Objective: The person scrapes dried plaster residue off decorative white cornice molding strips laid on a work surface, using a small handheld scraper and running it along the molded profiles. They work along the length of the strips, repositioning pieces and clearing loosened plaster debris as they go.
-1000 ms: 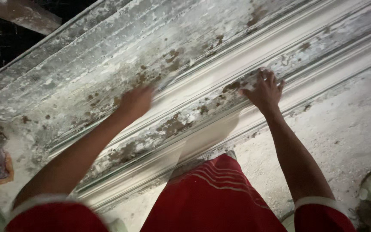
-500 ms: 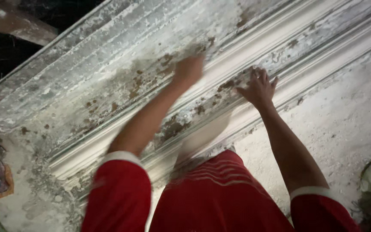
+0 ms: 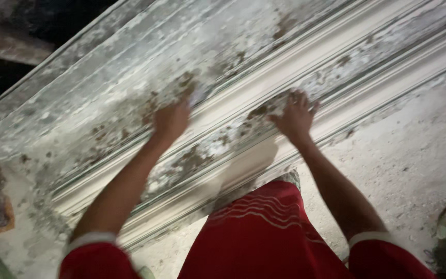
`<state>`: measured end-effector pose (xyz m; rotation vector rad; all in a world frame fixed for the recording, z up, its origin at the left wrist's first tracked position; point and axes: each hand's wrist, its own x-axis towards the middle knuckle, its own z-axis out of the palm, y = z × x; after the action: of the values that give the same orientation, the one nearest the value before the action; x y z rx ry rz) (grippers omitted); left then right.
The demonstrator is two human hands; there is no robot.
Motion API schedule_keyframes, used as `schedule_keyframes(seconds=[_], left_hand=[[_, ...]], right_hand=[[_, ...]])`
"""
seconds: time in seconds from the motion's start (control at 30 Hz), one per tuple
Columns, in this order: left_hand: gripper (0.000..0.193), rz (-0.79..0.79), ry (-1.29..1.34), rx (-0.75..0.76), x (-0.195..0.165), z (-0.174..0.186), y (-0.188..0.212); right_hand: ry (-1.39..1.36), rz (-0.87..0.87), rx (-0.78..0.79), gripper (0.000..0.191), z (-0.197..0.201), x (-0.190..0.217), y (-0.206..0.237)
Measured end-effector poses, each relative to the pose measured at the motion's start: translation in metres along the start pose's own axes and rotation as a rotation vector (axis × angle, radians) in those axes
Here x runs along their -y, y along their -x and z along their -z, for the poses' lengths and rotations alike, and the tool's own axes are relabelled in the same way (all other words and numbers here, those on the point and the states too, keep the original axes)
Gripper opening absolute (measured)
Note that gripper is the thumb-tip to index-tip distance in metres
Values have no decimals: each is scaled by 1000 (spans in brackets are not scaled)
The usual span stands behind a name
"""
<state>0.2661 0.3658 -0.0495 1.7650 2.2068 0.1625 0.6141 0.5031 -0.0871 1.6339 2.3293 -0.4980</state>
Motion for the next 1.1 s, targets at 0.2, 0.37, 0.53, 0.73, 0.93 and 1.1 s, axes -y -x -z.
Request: schedule_keyframes(seconds=[0.2,0.37,0.53,0.73,0.93,1.1], left_hand=[[21,83,161,-210,-260,-30,-205],[17,-172,190,-196,-286,-26,-255],[54,-141,-36,180,-169,12,-142],[48,-243,-498,62,-68,43,12],[43,65,-194,445,-122,-7,-73],[26,-376,-34,0,-311,-61,-252]], right_hand=[[-23,126,35,89,2,-19,6],[-250,244,-53,46,10,-119,-34],[-30,353,-422,83,58,-251,-110],[21,199,-120,117,68,-273,-136],[-73,140,-125,118,70,-257,-145],[-8,120,-91,118,94,-241,-134]])
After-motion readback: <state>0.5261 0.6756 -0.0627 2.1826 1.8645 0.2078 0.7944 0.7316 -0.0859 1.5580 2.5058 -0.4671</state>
